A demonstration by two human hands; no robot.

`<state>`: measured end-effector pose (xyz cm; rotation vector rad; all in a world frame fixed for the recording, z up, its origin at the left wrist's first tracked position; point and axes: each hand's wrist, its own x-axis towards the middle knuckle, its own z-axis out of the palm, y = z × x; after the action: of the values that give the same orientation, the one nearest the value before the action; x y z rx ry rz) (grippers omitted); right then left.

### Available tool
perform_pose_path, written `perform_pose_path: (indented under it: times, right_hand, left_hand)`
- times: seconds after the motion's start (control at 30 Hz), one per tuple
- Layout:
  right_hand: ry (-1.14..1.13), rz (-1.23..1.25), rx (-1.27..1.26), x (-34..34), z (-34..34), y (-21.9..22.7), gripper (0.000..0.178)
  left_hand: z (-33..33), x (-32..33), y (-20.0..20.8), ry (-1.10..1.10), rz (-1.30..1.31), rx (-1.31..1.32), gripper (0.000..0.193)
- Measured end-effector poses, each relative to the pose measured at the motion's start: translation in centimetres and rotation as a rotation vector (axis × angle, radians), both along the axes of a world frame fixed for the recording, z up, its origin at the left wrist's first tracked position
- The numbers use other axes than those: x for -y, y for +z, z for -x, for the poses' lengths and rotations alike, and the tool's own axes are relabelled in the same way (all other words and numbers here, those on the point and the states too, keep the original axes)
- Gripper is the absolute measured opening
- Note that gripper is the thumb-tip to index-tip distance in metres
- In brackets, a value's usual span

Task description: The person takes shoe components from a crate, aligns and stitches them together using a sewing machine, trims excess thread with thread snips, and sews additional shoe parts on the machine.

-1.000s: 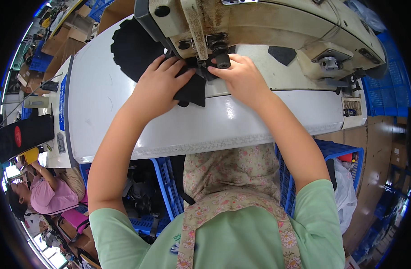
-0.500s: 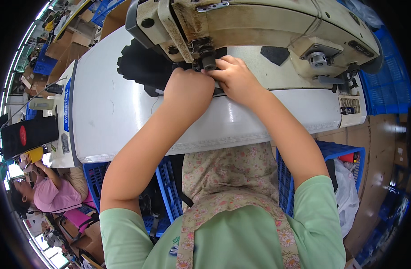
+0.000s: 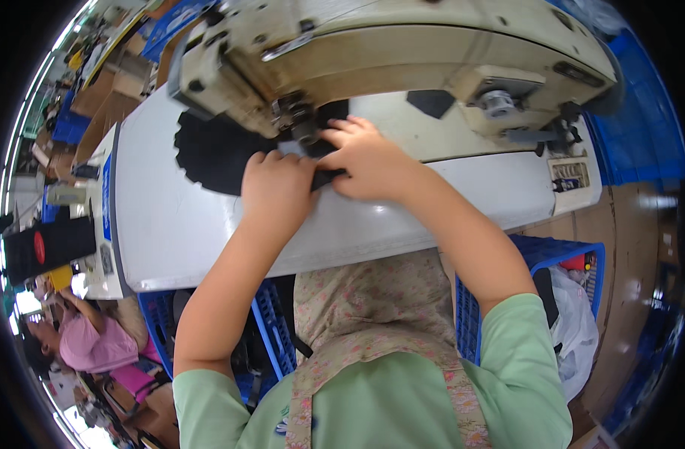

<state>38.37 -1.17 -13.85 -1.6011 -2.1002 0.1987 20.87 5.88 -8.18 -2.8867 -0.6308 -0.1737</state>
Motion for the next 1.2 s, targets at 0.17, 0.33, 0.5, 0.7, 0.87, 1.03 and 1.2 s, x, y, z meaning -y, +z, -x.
perform_pose_path:
  times: [0.17,0.33,0.5,0.7,0.87,1.03,1.2]
  right_hand:
    - [-0.079,-0.082,-0.094,-0.1,0.6,-1.4,0.034]
    - [-0.111,-0.254,-0.233,-0.2,0.9,-2.9,0.027]
    - [-0.144,-0.258,-0.260,-0.7,1.3,-3.5,0.026]
    - [-0.154,-0.131,-0.196,-0.9,1.8,-2.6,0.024]
    - [-0.135,-0.081,-0.240,-0.9,1.7,-2.2,0.029]
    - [-0.109,-0.046,-0.280,-1.3,1.5,-2.3,0.035]
    - [-0.098,-0.038,-0.289,-1.2,1.3,-2.0,0.037]
  left_hand:
    - [-0.2,0.2,0.5,0.025,0.025,-0.029,0.024]
    - [-0.6,0.4,0.2,0.023,-0.021,-0.074,0.026]
    - [-0.8,0.5,-0.1,0.010,-0.063,-0.094,0.022]
    - [-0.4,0.1,-0.4,-0.024,-0.126,-0.095,0.025]
    - [-0.4,0.2,-0.7,-0.035,-0.171,-0.118,0.024]
    - [-0.5,0.2,-0.9,-0.066,-0.199,-0.120,0.023]
    - [-0.7,0.2,-0.8,-0.054,-0.182,-0.136,0.022]
